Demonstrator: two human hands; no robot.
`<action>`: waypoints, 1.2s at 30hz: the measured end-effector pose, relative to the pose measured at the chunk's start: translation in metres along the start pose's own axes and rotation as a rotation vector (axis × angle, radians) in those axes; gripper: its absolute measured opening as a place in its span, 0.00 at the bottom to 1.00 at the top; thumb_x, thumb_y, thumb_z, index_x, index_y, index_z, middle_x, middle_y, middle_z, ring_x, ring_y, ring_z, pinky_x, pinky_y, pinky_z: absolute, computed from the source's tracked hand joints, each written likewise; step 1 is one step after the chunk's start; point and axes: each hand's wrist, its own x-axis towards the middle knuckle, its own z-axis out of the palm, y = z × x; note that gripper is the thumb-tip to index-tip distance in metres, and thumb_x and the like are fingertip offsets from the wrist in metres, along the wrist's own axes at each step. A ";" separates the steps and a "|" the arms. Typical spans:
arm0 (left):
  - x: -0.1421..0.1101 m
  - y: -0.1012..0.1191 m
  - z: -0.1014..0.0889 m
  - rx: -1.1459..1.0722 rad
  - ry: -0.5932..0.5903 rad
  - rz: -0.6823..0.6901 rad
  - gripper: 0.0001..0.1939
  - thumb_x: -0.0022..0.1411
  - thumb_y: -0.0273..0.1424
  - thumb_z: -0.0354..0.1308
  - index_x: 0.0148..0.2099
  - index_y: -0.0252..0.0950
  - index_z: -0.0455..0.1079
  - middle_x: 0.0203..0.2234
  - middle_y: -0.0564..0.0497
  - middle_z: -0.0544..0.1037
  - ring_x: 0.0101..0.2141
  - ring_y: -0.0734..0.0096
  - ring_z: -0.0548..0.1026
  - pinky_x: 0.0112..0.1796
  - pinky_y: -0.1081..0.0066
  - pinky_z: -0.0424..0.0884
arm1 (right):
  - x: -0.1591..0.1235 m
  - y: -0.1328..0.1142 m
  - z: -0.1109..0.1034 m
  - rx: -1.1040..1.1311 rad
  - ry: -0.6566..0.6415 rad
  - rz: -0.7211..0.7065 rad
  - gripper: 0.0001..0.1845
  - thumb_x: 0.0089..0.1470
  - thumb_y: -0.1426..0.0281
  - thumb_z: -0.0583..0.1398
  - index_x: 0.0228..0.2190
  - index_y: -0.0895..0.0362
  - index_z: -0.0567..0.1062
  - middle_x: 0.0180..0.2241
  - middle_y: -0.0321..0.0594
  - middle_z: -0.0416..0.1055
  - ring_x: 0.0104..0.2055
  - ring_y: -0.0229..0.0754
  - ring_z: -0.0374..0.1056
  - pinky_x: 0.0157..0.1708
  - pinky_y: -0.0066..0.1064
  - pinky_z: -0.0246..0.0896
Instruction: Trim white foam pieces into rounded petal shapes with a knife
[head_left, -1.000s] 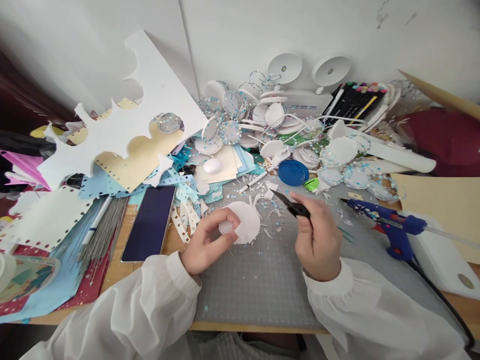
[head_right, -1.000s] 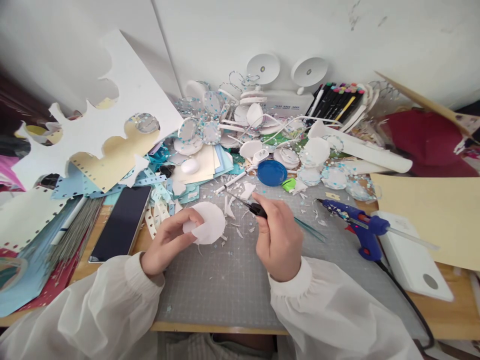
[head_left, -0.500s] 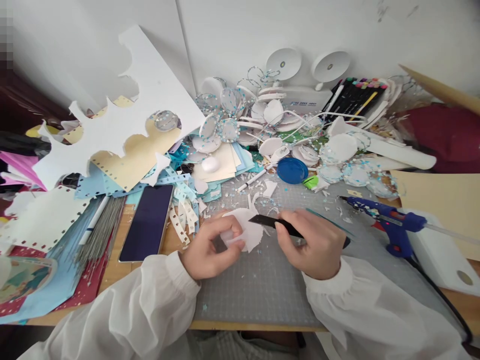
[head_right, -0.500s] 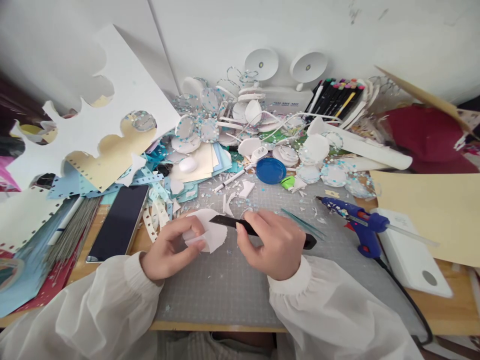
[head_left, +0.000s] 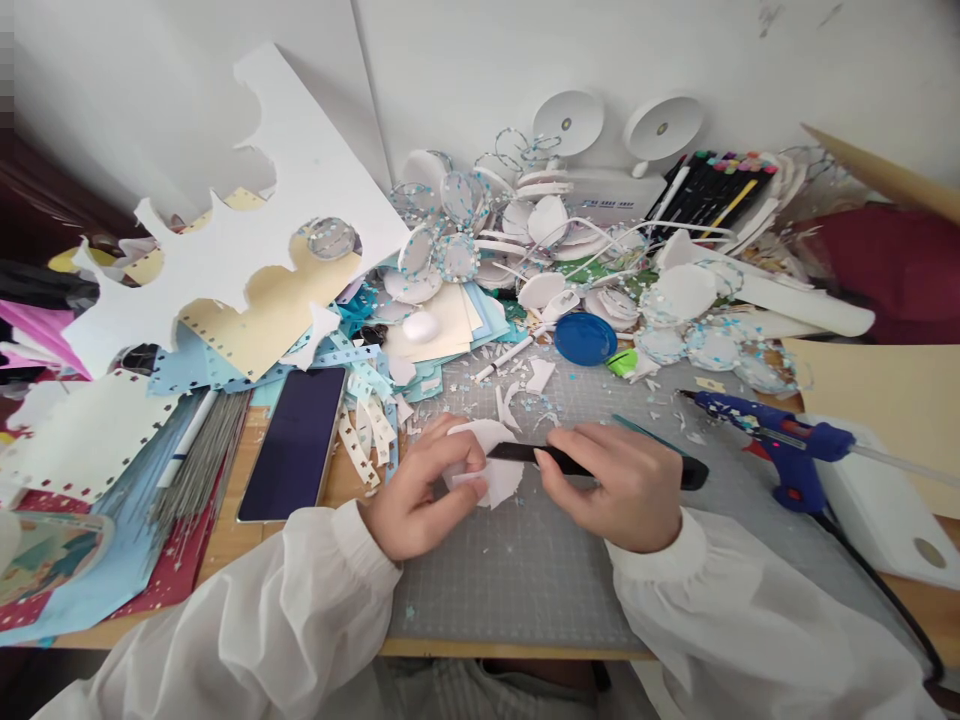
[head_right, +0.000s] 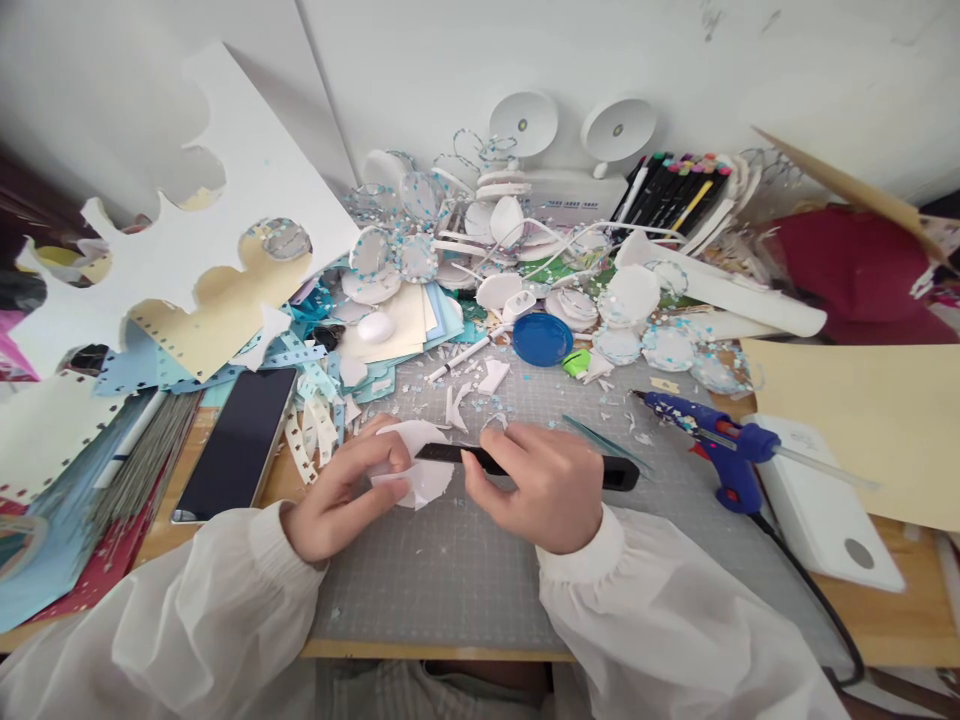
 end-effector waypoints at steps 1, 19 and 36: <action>0.000 0.000 0.000 0.000 -0.004 0.002 0.08 0.63 0.30 0.48 0.30 0.37 0.57 0.27 0.52 0.63 0.34 0.67 0.61 0.38 0.67 0.57 | 0.000 0.000 0.000 0.007 -0.004 -0.005 0.08 0.51 0.66 0.60 0.24 0.56 0.76 0.18 0.32 0.70 0.20 0.34 0.64 0.22 0.30 0.49; 0.001 0.003 -0.001 -0.034 -0.030 -0.056 0.10 0.63 0.31 0.48 0.28 0.36 0.56 0.27 0.53 0.62 0.35 0.68 0.62 0.40 0.66 0.56 | -0.001 0.002 0.001 0.049 -0.051 -0.028 0.10 0.53 0.66 0.59 0.24 0.56 0.77 0.18 0.33 0.70 0.20 0.35 0.64 0.22 0.30 0.48; 0.000 0.001 0.000 -0.072 -0.024 -0.041 0.08 0.66 0.32 0.48 0.33 0.37 0.58 0.30 0.53 0.64 0.35 0.69 0.62 0.40 0.67 0.57 | 0.001 0.004 0.002 0.067 -0.052 -0.001 0.10 0.53 0.67 0.59 0.25 0.56 0.77 0.18 0.33 0.71 0.20 0.34 0.65 0.22 0.29 0.49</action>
